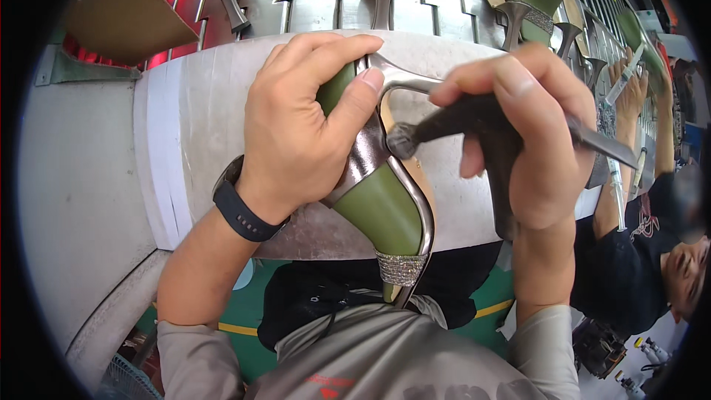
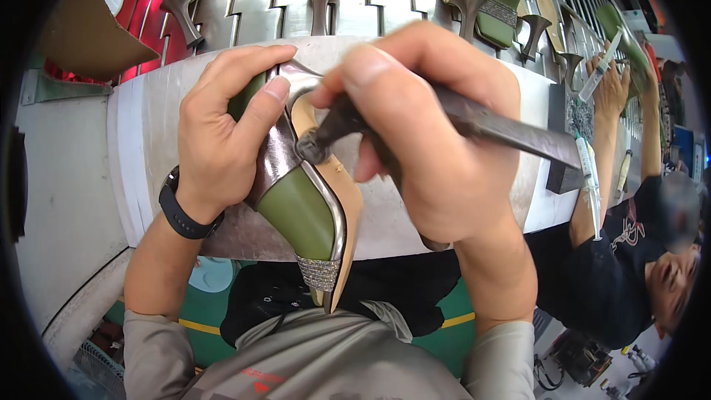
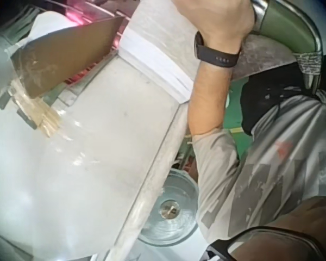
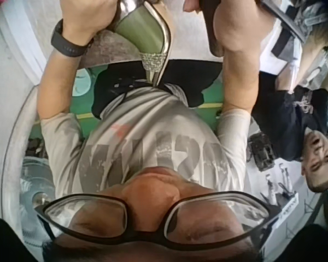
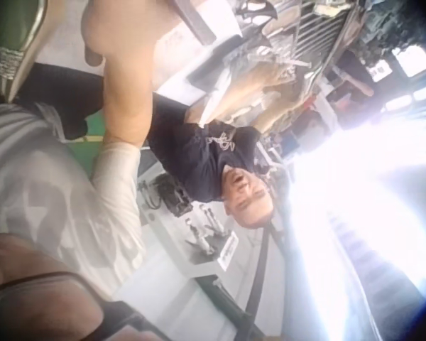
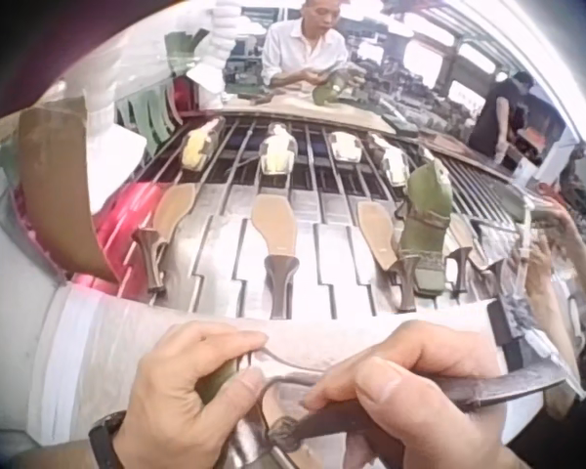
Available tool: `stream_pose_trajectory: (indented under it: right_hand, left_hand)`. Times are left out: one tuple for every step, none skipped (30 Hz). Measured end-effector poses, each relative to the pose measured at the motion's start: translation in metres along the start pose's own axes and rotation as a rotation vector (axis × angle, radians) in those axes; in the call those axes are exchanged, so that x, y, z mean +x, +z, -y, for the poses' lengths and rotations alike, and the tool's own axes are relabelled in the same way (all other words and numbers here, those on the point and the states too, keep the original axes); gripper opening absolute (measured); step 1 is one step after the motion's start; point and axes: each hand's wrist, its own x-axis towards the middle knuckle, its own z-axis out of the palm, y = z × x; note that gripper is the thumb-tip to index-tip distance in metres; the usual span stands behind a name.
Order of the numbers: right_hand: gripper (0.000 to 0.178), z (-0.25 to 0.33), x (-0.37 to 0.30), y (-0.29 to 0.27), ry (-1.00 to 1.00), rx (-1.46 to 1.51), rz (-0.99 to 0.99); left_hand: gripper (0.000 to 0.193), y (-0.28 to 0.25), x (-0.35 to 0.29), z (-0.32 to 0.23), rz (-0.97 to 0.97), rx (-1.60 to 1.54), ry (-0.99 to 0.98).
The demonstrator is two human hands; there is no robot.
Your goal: The person assembles high-heeled shoes by attaching soles to shoe lasts by hand and hammering along the edges and heels with a hammer.
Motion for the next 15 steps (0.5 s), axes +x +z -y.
stream_pose_trajectory:
  right_hand:
    - [0.032, -0.003, -0.005, -0.003, 0.033, 0.066, -0.029]
    - [0.032, -0.004, -0.009, -0.005, 0.051, 0.072, -0.041]
    - [0.032, -0.004, -0.011, -0.006, 0.059, 0.070, -0.041]
    - [0.032, -0.004, -0.011, -0.004, 0.046, 0.058, -0.033]
    - [0.032, -0.004, -0.010, -0.003, 0.034, 0.047, -0.024]
    - [0.033, -0.001, -0.007, -0.002, 0.058, 0.017, -0.014]
    - [0.032, -0.002, -0.002, -0.006, 0.050, 0.038, 0.033]
    - [0.032, 0.000, 0.004, -0.008, 0.039, 0.020, 0.078]
    - [0.033, 0.005, 0.008, -0.009, 0.027, 0.001, 0.122]
    - [0.035, 0.006, 0.011, -0.008, 0.002, -0.088, 0.157]
    - [0.035, 0.011, 0.011, -0.005, -0.073, -0.159, 0.228]
    - [0.035, 0.017, 0.001, 0.006, -0.148, -0.215, 0.197]
    - [0.035, 0.026, -0.008, 0.018, -0.225, -0.277, 0.159]
    - [0.032, 0.026, 0.001, 0.004, -0.209, -0.352, 0.271]
    - [0.032, 0.025, 0.006, 0.003, -0.213, -0.358, 0.263]
  left_hand:
    - [0.029, 0.000, -0.001, 0.000, -0.009, 0.005, 0.012]
    - [0.029, -0.001, -0.002, -0.002, -0.006, 0.001, 0.006]
    - [0.029, -0.003, -0.002, -0.005, 0.030, 0.000, -0.018]
    - [0.029, -0.006, -0.002, -0.005, 0.064, 0.006, -0.042]
    - [0.029, -0.007, -0.003, -0.004, 0.066, 0.010, -0.049]
    - [0.029, -0.008, -0.004, -0.003, 0.066, 0.025, -0.038]
    - [0.029, -0.007, -0.003, -0.003, 0.066, 0.037, -0.024]
    - [0.029, -0.007, -0.002, -0.003, 0.067, 0.036, -0.028]
    - [0.028, -0.007, -0.001, -0.004, 0.063, 0.035, -0.019]
    - [0.028, -0.006, -0.001, -0.003, 0.056, 0.039, -0.014]
    - [0.028, -0.006, -0.003, -0.002, 0.054, 0.042, -0.019]
    - [0.028, -0.006, -0.004, -0.002, 0.059, 0.052, -0.027]
    - [0.028, -0.007, -0.005, -0.005, 0.065, 0.055, -0.028]
    - [0.028, -0.007, -0.004, -0.005, 0.064, 0.051, -0.021]
    - [0.028, -0.006, -0.003, -0.003, 0.055, 0.061, 0.018]
